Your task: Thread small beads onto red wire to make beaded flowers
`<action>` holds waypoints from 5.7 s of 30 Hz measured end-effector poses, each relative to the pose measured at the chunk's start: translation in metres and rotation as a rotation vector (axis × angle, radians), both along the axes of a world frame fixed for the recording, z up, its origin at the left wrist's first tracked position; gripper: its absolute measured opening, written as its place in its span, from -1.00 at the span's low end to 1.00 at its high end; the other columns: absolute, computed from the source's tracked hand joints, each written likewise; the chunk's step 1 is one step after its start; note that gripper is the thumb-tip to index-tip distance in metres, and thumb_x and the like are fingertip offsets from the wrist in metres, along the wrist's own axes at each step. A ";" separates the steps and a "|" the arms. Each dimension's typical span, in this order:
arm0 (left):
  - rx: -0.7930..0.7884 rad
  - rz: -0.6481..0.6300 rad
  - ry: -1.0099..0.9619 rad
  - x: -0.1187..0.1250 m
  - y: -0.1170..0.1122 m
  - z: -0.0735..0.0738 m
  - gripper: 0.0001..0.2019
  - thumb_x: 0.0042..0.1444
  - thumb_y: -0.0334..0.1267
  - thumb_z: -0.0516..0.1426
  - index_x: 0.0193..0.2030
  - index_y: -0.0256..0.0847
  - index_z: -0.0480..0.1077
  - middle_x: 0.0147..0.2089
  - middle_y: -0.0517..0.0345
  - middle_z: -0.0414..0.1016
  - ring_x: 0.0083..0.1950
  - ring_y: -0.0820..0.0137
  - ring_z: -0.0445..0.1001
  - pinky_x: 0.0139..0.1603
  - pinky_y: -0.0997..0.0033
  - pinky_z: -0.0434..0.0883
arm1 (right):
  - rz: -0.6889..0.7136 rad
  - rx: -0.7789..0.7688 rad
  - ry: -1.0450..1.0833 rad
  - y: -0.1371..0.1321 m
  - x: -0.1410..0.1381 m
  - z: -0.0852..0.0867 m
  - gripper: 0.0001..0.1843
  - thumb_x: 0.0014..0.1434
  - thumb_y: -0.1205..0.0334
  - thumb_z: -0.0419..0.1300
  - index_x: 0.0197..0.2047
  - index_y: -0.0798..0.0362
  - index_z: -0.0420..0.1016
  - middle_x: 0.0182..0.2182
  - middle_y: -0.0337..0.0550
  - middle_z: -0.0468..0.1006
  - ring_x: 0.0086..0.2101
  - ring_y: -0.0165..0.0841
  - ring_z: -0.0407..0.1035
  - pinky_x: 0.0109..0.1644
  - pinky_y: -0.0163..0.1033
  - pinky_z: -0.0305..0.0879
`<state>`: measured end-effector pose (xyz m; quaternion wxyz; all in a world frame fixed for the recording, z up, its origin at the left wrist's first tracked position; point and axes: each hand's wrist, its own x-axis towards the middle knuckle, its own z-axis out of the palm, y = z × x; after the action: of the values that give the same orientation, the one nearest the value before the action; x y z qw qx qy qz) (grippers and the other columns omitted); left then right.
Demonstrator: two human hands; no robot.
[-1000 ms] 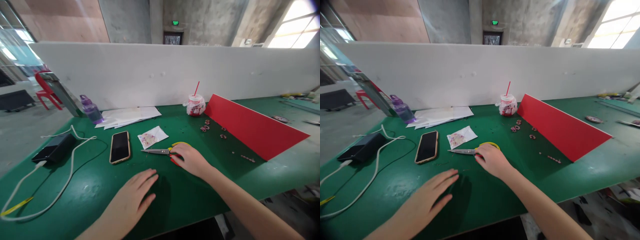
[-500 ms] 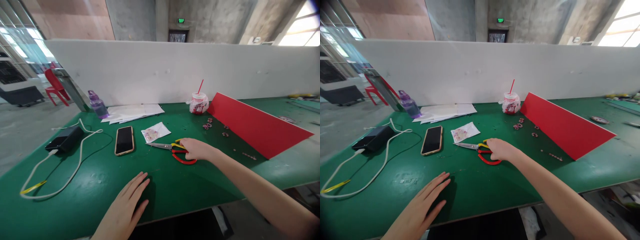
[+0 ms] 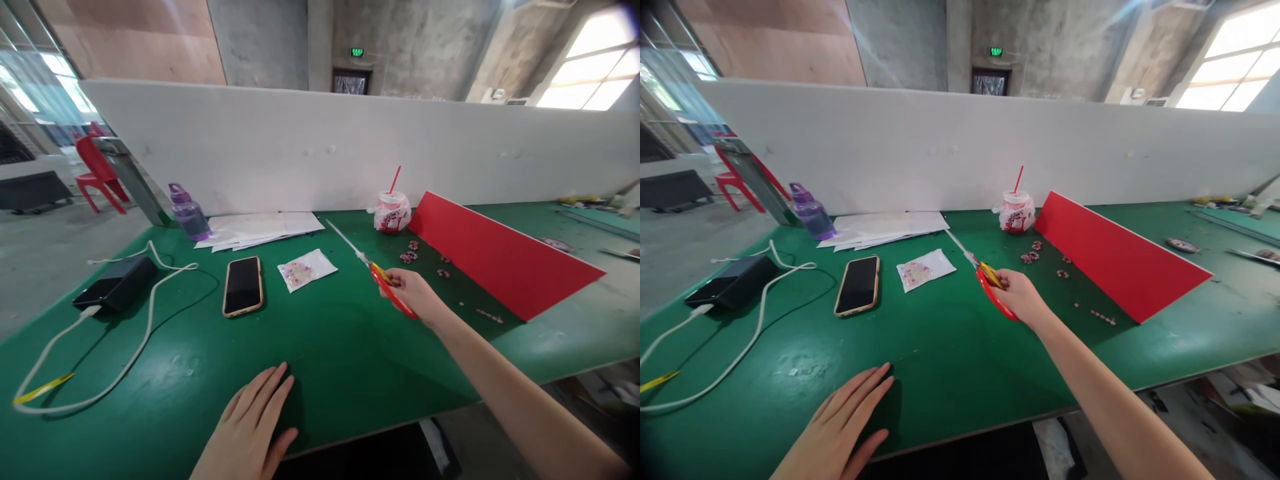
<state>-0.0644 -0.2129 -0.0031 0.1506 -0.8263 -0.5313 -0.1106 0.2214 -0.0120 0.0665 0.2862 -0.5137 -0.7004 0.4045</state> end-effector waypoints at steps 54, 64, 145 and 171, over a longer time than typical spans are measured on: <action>-0.148 -0.334 0.288 0.023 0.108 0.022 -0.64 0.10 -0.61 -0.06 0.02 -0.46 0.35 -0.47 0.04 0.49 -0.44 0.27 0.47 -0.38 0.29 0.25 | 0.298 -0.628 0.571 -0.011 -0.093 -0.042 -0.55 0.17 0.20 0.01 -0.68 0.02 -0.08 -0.84 -0.47 -0.03 -0.81 -0.62 -0.23 -0.79 -0.45 -0.28; -0.068 -0.383 0.276 0.020 0.108 0.014 -0.60 0.10 -0.64 -0.11 0.04 -0.53 0.34 -0.47 0.01 0.47 -0.46 0.30 0.44 -0.37 0.29 0.29 | 0.225 -0.668 0.606 -0.002 -0.086 -0.040 -0.58 0.15 0.23 0.01 -0.68 0.02 -0.05 -0.84 -0.47 -0.04 -0.81 -0.61 -0.23 -0.79 -0.47 -0.26; -0.313 -0.504 -0.223 0.023 0.122 -0.001 -0.60 0.24 -0.03 0.00 0.12 -0.18 0.31 0.17 0.11 0.38 0.22 0.25 0.26 0.28 0.12 0.10 | 0.332 -0.641 0.654 0.009 -0.084 -0.040 -0.66 0.13 0.31 -0.03 -0.65 0.03 -0.01 -0.84 -0.47 -0.03 -0.81 -0.60 -0.25 -0.78 -0.47 -0.24; -0.368 -0.454 -0.212 0.025 0.122 0.003 -0.58 0.26 -0.09 -0.02 0.22 -0.13 0.19 0.27 0.17 0.24 0.31 0.26 0.15 0.30 0.12 0.08 | 0.430 -0.385 0.737 0.014 -0.062 -0.035 -0.76 0.17 0.02 0.13 -0.27 -0.01 0.22 -0.62 -0.42 0.24 -0.74 -0.62 -0.03 -0.71 -0.44 -0.11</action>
<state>-0.0393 -0.0908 -0.0004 -0.0861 -0.9211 -0.3572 -0.1289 0.1594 0.0019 0.0313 0.3252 -0.2227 -0.5546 0.7329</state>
